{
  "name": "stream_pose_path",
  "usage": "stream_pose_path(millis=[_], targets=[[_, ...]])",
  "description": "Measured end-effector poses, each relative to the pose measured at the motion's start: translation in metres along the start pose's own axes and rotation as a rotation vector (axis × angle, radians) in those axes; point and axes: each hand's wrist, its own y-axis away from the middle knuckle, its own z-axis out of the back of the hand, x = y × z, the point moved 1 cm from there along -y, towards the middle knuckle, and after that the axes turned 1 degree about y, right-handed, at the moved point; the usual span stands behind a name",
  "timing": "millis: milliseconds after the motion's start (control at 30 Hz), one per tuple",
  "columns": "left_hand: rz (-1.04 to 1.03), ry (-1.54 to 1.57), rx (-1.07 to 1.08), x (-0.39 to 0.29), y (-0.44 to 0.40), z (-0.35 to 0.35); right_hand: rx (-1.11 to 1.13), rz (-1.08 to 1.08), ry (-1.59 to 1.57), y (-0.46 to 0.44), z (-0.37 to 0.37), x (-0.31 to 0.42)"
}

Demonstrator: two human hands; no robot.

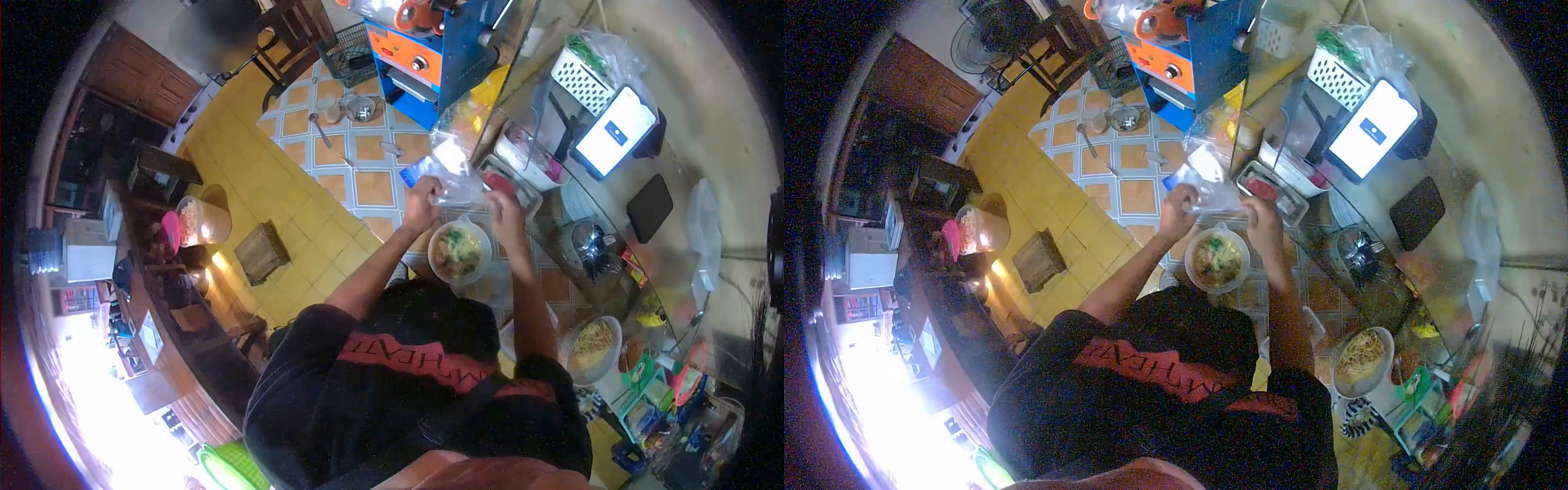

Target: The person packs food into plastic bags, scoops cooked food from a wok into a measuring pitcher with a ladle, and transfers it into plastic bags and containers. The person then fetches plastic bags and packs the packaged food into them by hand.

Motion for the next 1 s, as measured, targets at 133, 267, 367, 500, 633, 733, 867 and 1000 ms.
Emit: stream_pose_path(millis=[133, 267, 367, 500, 633, 733, 867, 1000], targets=[[-0.036, 0.116, 0.183, -0.002, 0.028, -0.001, 0.139, -0.045, 0.165, 0.031, -0.003, -0.015], [0.145, 0.173, 0.454, -0.014, 0.05, 0.021, 0.033, -0.024, -0.113, 0.075, -0.002, -0.015], [0.327, 0.393, 0.311, -0.011, 0.07, 0.024, 0.056, -0.291, -0.112, 0.1, -0.004, -0.013], [0.356, 0.348, 0.388, -0.014, 0.073, 0.034, 0.058, -0.121, 0.003, 0.125, -0.012, -0.014], [0.46, 0.546, 0.562, 0.003, 0.079, 0.03, 0.208, -0.058, -0.128, 0.101, -0.011, 0.037], [0.586, 0.759, 0.53, 0.002, 0.082, 0.028, 0.11, 0.036, -0.034, 0.106, -0.028, 0.031], [0.204, 0.281, 0.439, 0.004, 0.087, 0.033, 0.044, -0.044, -0.277, 0.09, -0.017, 0.065], [0.446, 0.423, 0.508, -0.025, 0.079, 0.029, 0.064, -0.098, -0.301, 0.092, -0.019, 0.063]])
